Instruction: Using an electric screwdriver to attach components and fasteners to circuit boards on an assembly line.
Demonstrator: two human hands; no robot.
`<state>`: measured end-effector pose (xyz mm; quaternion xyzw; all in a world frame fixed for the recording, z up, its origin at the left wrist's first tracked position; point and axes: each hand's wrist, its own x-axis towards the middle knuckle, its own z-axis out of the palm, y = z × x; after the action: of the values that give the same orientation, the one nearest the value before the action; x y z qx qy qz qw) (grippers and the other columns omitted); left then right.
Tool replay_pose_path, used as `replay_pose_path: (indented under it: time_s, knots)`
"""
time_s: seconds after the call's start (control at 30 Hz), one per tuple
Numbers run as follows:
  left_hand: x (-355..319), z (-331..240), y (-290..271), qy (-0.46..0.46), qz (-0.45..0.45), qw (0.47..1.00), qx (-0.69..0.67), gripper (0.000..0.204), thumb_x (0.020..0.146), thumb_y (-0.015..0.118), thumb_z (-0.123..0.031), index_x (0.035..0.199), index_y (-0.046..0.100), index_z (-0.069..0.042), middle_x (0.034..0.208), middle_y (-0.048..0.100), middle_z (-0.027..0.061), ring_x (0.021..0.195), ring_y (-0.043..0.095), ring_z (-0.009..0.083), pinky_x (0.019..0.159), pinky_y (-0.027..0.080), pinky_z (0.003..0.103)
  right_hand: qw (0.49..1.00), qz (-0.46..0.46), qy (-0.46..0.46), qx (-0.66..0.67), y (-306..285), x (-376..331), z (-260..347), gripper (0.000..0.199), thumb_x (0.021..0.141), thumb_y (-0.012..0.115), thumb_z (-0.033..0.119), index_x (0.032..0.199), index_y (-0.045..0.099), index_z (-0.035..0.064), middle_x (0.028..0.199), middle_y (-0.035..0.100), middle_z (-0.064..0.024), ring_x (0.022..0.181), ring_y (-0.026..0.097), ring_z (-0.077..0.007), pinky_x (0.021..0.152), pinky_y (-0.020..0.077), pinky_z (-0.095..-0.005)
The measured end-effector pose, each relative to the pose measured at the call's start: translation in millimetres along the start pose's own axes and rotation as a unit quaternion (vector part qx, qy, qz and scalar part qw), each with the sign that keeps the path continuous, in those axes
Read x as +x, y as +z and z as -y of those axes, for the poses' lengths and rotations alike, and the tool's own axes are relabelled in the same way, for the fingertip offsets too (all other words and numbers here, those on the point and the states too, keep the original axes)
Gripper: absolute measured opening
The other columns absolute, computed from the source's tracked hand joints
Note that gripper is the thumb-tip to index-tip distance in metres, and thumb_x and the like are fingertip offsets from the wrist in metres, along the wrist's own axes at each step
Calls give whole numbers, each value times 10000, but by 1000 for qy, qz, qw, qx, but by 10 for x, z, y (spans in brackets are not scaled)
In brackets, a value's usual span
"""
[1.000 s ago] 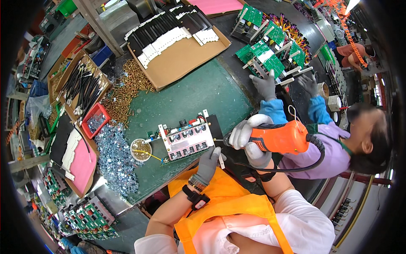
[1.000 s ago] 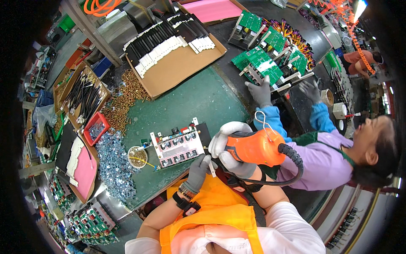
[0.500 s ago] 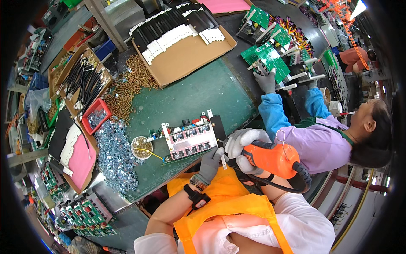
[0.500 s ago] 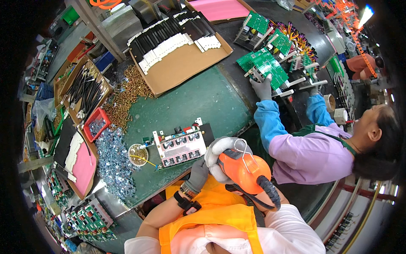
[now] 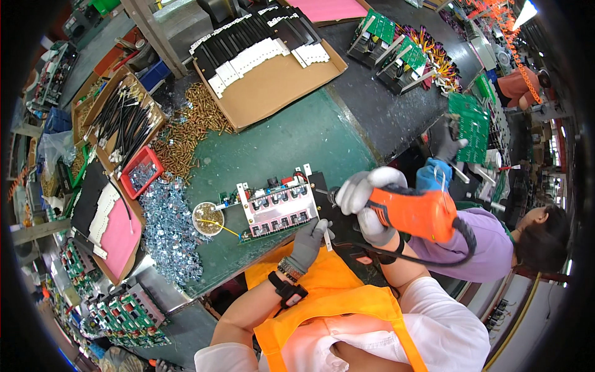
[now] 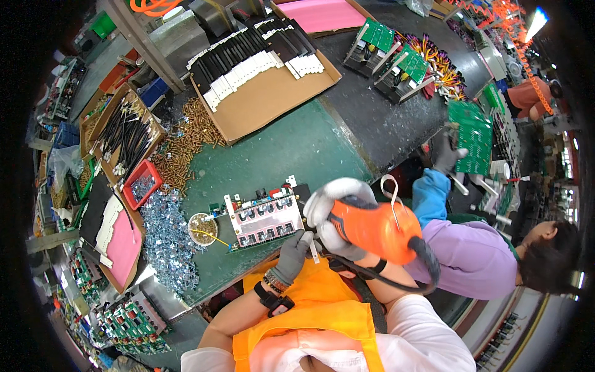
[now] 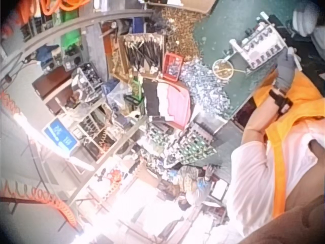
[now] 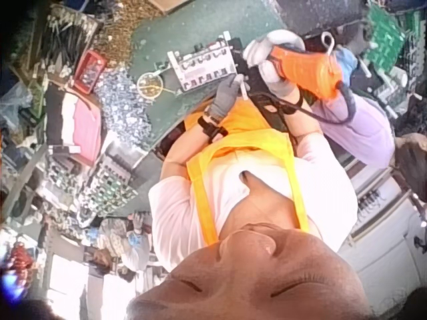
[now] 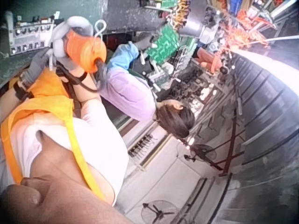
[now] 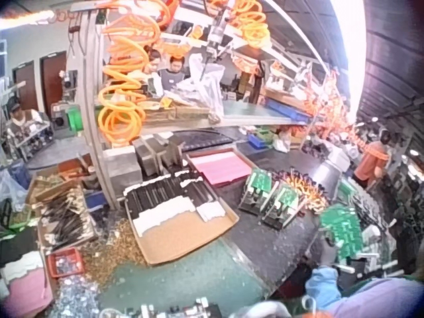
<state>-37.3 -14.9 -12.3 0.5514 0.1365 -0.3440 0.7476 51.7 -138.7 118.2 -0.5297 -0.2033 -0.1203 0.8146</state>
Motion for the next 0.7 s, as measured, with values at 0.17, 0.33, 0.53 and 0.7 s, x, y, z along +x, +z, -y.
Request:
replay_pose_path:
  time_s: [0.17, 0.33, 0.53, 0.7]
  knots:
    - [17, 22, -26, -5, 20, 1000, -13, 341, 1038, 509, -313, 1093, 643, -4, 774, 657, 32, 684, 593, 88, 617, 474, 236, 1000, 6, -15, 12, -50, 63, -62, 445, 826, 655, -7, 1221, 456, 39, 790, 613, -61, 707, 608, -189, 718, 533, -365]
    - [30, 44, -23, -1, 17, 1000, -11, 344, 1039, 504, -309, 1088, 645, 1, 775, 662, 29, 672, 582, 81, 607, 457, 229, 999, -12, -17, -49, -2, 79, -96, 436, 872, 708, 137, 1216, 457, 47, 760, 610, -33, 608, 573, -171, 612, 511, -343]
    - [24, 62, -29, 13, 17, 1000, -17, 332, 1036, 512, -302, 1064, 651, -2, 777, 664, 31, 660, 569, 78, 606, 455, 231, 998, -1, 19, -59, 34, 121, -108, 408, 880, 742, 196, 1152, 466, 69, 733, 595, -28, 576, 567, -168, 570, 499, -336]
    - [0, 9, -30, 33, 10, 999, 4, 331, 1036, 510, -299, 1035, 652, 0, 769, 657, 39, 664, 583, 99, 621, 469, 254, 996, -10, 67, -55, 126, 107, -102, 350, 870, 745, 197, 1074, 486, 80, 744, 587, -25, 610, 583, -174, 598, 495, -332]
